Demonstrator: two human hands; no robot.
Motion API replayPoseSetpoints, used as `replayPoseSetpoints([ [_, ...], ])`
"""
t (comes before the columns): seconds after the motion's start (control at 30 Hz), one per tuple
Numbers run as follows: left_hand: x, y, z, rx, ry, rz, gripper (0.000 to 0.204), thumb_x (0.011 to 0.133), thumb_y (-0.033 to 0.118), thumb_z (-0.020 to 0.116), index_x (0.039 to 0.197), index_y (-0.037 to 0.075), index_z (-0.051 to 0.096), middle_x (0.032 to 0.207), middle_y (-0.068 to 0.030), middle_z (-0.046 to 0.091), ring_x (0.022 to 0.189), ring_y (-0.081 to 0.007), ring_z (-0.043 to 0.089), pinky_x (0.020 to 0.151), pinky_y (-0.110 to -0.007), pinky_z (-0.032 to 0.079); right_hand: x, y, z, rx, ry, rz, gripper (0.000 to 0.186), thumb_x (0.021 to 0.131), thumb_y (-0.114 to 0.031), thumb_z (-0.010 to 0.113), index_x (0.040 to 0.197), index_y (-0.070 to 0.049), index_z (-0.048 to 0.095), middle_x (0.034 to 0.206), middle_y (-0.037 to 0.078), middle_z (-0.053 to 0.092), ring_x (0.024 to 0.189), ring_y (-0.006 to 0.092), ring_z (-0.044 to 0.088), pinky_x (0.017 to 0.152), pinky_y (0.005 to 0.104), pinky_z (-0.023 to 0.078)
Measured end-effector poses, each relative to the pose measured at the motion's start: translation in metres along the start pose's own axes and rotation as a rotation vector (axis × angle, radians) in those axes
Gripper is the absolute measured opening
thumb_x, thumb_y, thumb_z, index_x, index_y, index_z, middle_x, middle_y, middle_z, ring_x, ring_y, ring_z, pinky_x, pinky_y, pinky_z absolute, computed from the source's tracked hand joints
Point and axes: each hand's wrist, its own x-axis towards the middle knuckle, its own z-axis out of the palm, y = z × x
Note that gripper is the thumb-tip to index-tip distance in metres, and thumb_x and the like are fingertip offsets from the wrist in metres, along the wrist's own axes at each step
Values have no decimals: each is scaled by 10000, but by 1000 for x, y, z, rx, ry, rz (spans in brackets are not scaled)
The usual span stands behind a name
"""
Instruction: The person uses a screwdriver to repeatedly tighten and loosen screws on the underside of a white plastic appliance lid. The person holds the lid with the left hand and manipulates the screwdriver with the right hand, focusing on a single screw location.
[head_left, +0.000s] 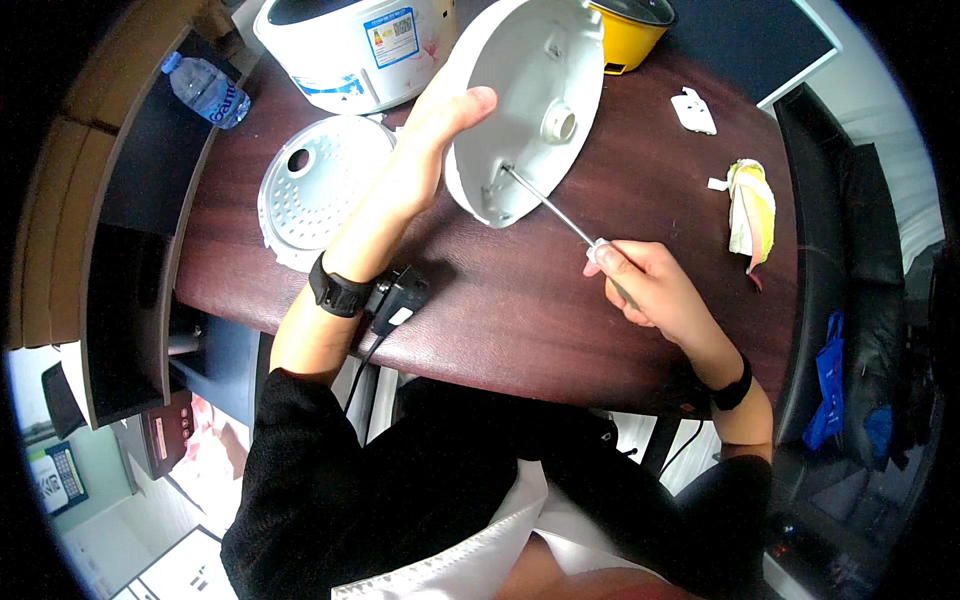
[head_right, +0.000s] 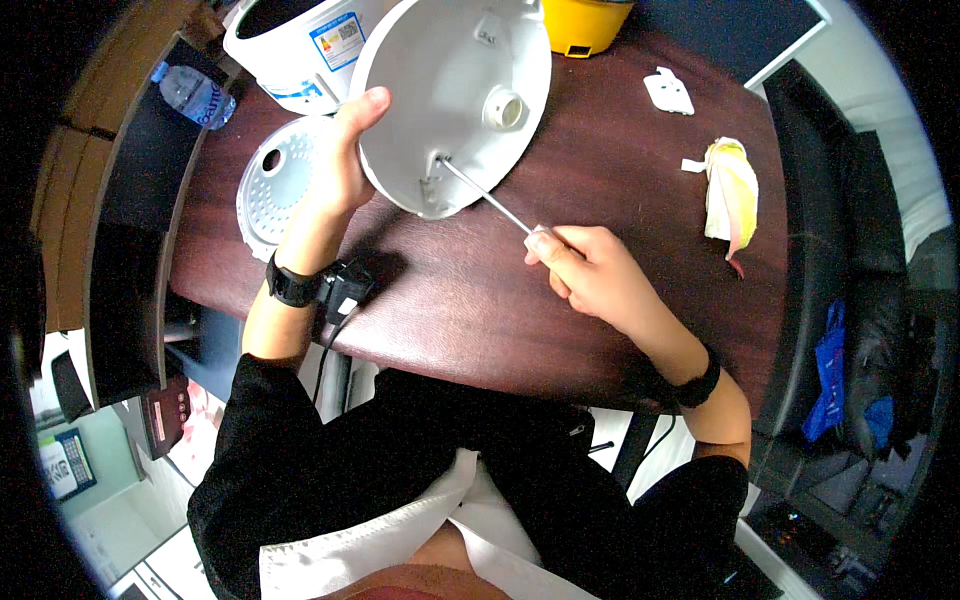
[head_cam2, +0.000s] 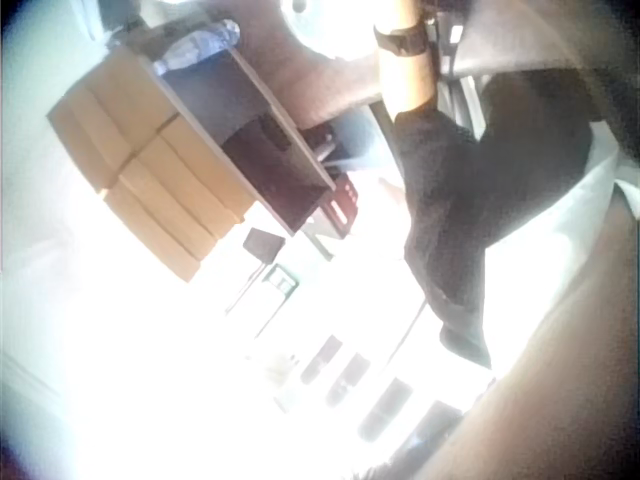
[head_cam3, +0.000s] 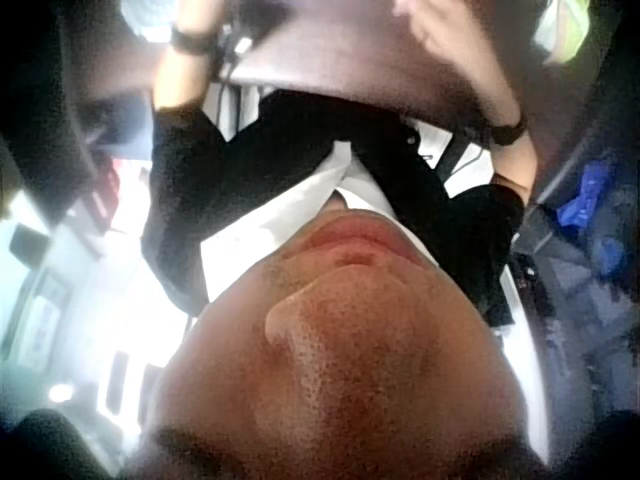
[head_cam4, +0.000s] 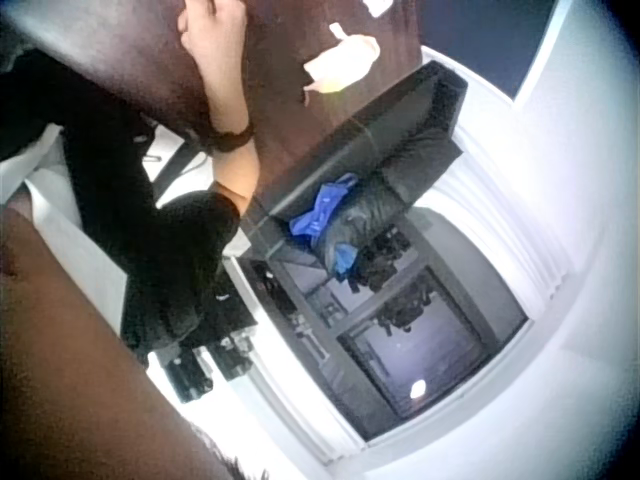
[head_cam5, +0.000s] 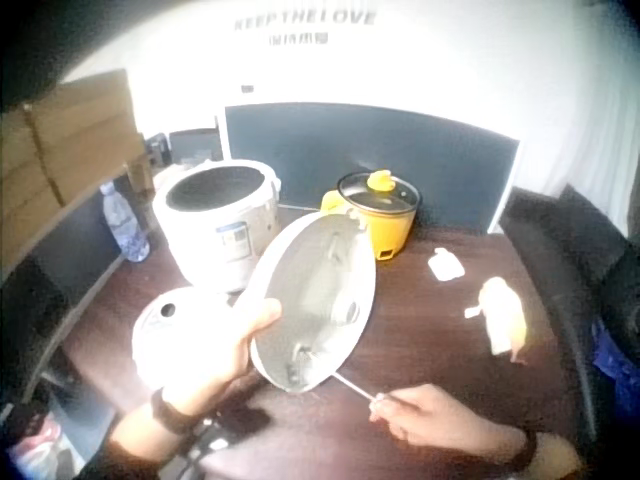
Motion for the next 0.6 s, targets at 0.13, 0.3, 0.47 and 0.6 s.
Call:
replayPoseSetpoints([
  [0.13,-1,-3,-1,11,81,34,681,776,414,556,1250,-49,402,1154,-177,522,1066,-251,512,897,-351,415,2,-8,7,64,-101,22,393,965,-344,360,869,-11,546,505,0,449,344,53,375,332,205,295],
  [0.3,-7,4,-2,-110,96,11,753,704,460,564,1242,-44,410,1144,-188,518,1037,-268,522,861,-361,429,1,-15,14,-21,-111,15,406,978,-333,316,853,-6,523,498,5,446,336,64,398,327,208,315],
  [0.47,-11,9,2,-224,153,6,760,675,444,573,1235,-42,406,1122,-184,519,1005,-269,528,849,-363,431,0,-24,21,-138,-37,-69,374,973,-303,335,789,-13,483,492,4,426,332,63,371,326,211,299],
  [0.6,-14,17,8,-188,153,5,761,660,431,590,1227,-42,410,1109,-182,522,1001,-272,527,849,-366,431,3,-21,20,-15,-121,-27,399,971,-329,338,782,-7,479,485,12,422,323,73,364,317,222,294],
])
